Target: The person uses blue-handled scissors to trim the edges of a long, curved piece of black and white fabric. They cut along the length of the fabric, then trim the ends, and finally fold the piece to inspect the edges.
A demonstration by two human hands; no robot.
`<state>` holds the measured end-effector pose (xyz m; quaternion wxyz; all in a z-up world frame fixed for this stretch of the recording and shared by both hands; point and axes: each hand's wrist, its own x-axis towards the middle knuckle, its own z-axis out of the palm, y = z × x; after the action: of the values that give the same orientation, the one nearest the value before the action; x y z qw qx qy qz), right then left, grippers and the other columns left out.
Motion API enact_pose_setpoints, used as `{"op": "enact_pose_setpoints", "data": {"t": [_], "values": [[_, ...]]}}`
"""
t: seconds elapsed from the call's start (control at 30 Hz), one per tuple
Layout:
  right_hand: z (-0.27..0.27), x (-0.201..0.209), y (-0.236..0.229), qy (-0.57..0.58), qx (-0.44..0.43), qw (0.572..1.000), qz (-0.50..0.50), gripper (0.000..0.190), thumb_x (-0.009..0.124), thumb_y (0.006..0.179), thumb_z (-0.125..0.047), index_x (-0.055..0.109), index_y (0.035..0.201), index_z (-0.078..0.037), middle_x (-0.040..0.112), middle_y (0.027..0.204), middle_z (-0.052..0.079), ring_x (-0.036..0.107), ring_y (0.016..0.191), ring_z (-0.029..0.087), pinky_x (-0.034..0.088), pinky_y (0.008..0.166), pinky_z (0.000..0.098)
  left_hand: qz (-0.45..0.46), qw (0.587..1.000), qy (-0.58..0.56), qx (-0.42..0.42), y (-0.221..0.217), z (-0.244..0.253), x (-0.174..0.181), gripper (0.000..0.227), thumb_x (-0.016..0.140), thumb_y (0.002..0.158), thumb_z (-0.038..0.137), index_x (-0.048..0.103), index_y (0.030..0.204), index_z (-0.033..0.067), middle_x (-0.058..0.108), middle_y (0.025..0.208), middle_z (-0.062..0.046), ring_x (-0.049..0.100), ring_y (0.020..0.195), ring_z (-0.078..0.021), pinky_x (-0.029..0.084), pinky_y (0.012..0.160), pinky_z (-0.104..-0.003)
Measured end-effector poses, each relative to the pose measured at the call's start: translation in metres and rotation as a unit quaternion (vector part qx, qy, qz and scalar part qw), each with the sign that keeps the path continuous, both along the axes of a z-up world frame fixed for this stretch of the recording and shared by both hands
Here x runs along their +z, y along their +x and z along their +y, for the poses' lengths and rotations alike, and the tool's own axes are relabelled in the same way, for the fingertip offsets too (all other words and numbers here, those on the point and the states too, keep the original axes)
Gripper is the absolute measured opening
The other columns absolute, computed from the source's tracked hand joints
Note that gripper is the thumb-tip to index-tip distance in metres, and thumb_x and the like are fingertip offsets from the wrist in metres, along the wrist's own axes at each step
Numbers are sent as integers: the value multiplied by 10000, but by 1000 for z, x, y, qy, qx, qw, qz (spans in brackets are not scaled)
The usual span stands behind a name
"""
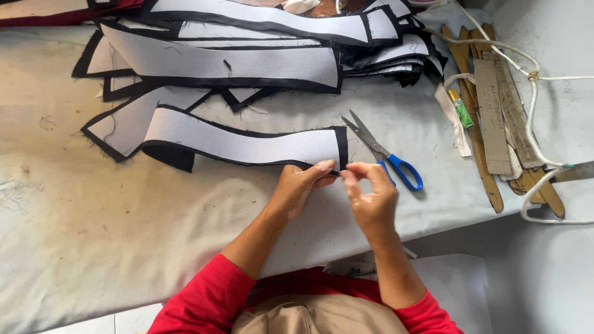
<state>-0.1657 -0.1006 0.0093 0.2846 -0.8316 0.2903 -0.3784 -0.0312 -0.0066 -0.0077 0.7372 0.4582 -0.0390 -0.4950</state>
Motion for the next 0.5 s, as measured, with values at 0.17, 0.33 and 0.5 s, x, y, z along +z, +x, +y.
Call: {"op": "enact_pose_setpoints", "data": {"t": [0.17, 0.33, 0.5], "values": [[6, -11, 13, 64, -10, 997, 33, 68, 796, 915, -134, 784, 968, -93, 762, 853, 64, 749, 803, 233, 575, 805, 367, -7, 1000, 3, 14, -1, -1, -6, 442, 869, 816, 133, 677, 1006, -217, 719, 974, -362, 758, 898, -366, 639, 858, -445], [-4, -22, 13, 287, 18, 956, -55, 109, 669, 1003, -101, 727, 931, -43, 749, 807, 81, 692, 781, 139, 554, 799, 281, 15, 1000, 1, 13, -4, 0, -6, 466, 886, 790, 118, 660, 1041, -202, 720, 995, -322, 747, 919, -340, 639, 854, -434], [-11, -16, 15, 553, 58, 812, -181, 74, 656, 998, -95, 651, 953, -37, 720, 822, 90, 695, 795, 157, 547, 797, 267, 59, 998, -12, 15, 0, -4, -18, 428, 880, 789, 88, 680, 1034, -200, 719, 997, -325, 741, 915, -333, 635, 870, -436]]}}
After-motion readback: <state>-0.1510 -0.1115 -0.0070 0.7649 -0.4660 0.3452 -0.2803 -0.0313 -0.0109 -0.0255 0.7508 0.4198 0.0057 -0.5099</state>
